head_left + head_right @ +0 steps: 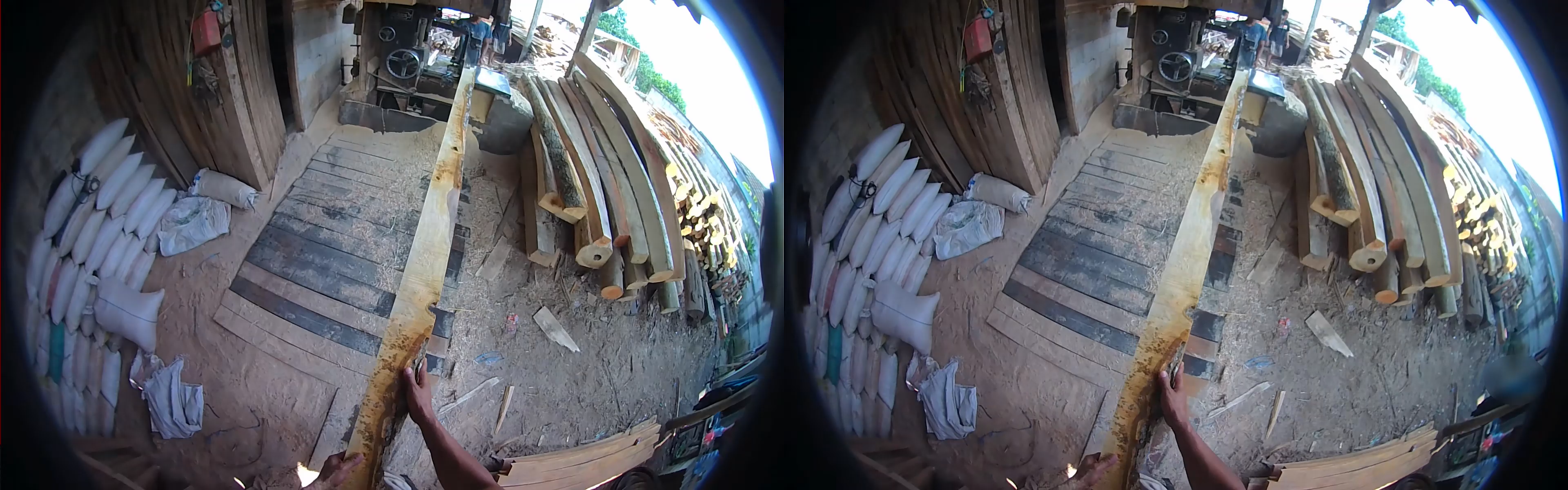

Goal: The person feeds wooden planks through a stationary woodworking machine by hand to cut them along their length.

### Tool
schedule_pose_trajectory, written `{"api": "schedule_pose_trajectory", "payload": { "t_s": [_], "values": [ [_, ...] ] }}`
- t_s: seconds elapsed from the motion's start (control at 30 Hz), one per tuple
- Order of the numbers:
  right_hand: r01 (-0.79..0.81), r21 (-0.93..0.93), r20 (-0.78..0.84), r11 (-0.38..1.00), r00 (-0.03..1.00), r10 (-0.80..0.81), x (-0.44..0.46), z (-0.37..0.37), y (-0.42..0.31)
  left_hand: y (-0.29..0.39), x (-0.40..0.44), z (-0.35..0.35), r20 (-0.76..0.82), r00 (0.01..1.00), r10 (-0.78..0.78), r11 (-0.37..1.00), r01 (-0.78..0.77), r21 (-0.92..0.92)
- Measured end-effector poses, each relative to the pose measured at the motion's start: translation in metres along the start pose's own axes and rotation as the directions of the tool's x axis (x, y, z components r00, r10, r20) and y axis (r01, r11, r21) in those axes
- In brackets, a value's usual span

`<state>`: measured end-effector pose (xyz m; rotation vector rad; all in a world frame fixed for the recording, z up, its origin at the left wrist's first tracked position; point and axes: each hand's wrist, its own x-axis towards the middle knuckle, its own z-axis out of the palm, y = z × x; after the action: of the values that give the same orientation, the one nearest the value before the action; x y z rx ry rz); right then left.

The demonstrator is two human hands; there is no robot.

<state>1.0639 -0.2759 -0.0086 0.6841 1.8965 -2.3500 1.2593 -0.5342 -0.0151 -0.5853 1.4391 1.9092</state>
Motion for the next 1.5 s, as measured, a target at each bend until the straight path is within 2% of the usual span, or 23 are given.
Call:
{"api": "schedule_pose_trajectory", "payload": {
  "t_s": [0.07, 0.1, 0.13, 0.17, 0.2, 0.3, 0.4, 0.5, 0.53, 0.6, 0.63, 0.7, 0.8, 0.9, 1.0, 1.1, 1.17, 1.3, 1.4, 1.5],
  "values": [
    [0.043, -0.034, 0.013, 0.998, 0.999, -0.043, 0.035, -0.004, -0.012, 0.073, -0.001, 0.043, -0.022, 0.997, 0.068, 0.978, -0.063, 0.199],
    [0.064, -0.052, 0.02, 0.997, 0.998, -0.063, 0.052, -0.005, -0.017, 0.083, 0.013, 0.045, -0.035, 0.999, 0.021, 0.975, -0.013, 0.223],
    [-0.041, 0.067, 0.059, 0.997, 0.998, 0.037, 0.049, 0.01, -0.066, 0.091, 0.029, 0.045, -0.048, 0.998, -0.028, 0.969, 0.039, 0.245],
    [-0.052, 0.048, 0.045, 0.998, 0.998, 0.05, 0.061, 0.01, -0.078, 0.098, 0.043, 0.048, -0.063, 0.995, -0.076, 0.96, 0.09, 0.267],
    [-0.061, 0.031, 0.032, 0.998, 0.998, 0.06, 0.075, 0.01, -0.089, 0.13, 0.044, 0.062, -0.048, 0.991, -0.127, 0.969, 0.134, 0.208],
    [-0.027, -0.003, 0.074, 1.0, 0.997, 0.027, 0.125, 0.009, -0.104, 0.141, 0.092, 0.061, 0.006, 0.998, -0.058, 0.962, 0.054, 0.269],
    [-0.014, -0.024, 0.041, 1.0, 0.999, 0.015, 0.178, 0.007, -0.116, 0.174, 0.133, 0.076, -0.008, 0.998, -0.063, 0.934, 0.062, 0.351],
    [-0.057, 0.052, 0.069, 0.997, 0.996, 0.053, 0.232, 0.004, -0.14, 0.226, 0.171, 0.102, 0.011, 0.999, -0.036, 0.955, 0.031, 0.296],
    [0.006, 0.017, 0.072, 1.0, 0.997, -0.007, 0.261, -0.003, -0.131, 0.23, 0.194, 0.104, 0.016, 0.998, -0.058, 0.956, 0.05, 0.29],
    [-0.092, 0.021, 0.05, 0.995, 0.995, 0.091, 0.297, 0.0, -0.16, 0.241, 0.236, 0.109, 0.02, 0.994, -0.109, 0.955, 0.1, 0.279],
    [-0.133, 0.026, 0.044, 0.991, 0.99, 0.132, 0.322, 0.002, -0.177, 0.255, 0.254, 0.12, 0.026, 0.996, -0.081, 0.965, 0.072, 0.253],
    [-0.093, 0.01, 0.03, 0.996, 0.995, 0.093, 0.378, -0.01, -0.179, 0.318, 0.276, 0.151, 0.038, 0.999, -0.026, 0.977, 0.017, 0.21],
    [-0.072, 0.038, 0.038, 0.997, 0.997, 0.071, 0.452, -0.022, -0.211, 0.359, 0.338, 0.178, -0.01, 0.998, -0.063, 0.944, 0.063, 0.323],
    [-0.013, 0.028, 0.066, 1.0, 0.998, 0.011, 0.517, -0.028, -0.249, 0.392, 0.404, 0.199, 0.125, 0.985, 0.117, 0.971, -0.139, 0.192],
    [-0.044, 0.034, 0.04, 0.998, 0.998, 0.043, 0.585, -0.035, -0.268, 0.454, 0.438, 0.232, 0.034, 0.995, 0.093, 0.962, -0.099, 0.254],
    [-0.061, 0.094, 0.047, 0.994, 0.997, 0.057, 0.656, -0.039, -0.292, 0.528, 0.476, 0.266, 0.058, 0.994, 0.092, 0.977, -0.101, 0.188],
    [-0.039, 0.081, 0.065, 0.996, 0.997, 0.033, 0.704, -0.044, -0.309, 0.518, 0.537, 0.264, 0.085, 0.988, 0.133, 0.961, -0.149, 0.232],
    [-0.05, 0.08, 0.074, 0.996, 0.996, 0.044, 0.815, -0.047, -0.35, 0.576, 0.634, 0.292, 0.112, 0.99, 0.083, 0.976, -0.104, 0.189],
    [-0.021, 0.049, 0.041, 0.999, 0.999, 0.019, 0.91, -0.053, -0.382, 0.659, 0.7, 0.333, 0.073, 0.97, 0.233, 0.918, -0.244, 0.311],
    [-0.039, 0.07, 0.044, 0.997, 0.998, 0.036, 0.999, -0.062, -0.412, 0.693, 0.78, 0.351, 0.125, 0.992, 0.002, 0.98, -0.027, 0.198]
  ]
}}
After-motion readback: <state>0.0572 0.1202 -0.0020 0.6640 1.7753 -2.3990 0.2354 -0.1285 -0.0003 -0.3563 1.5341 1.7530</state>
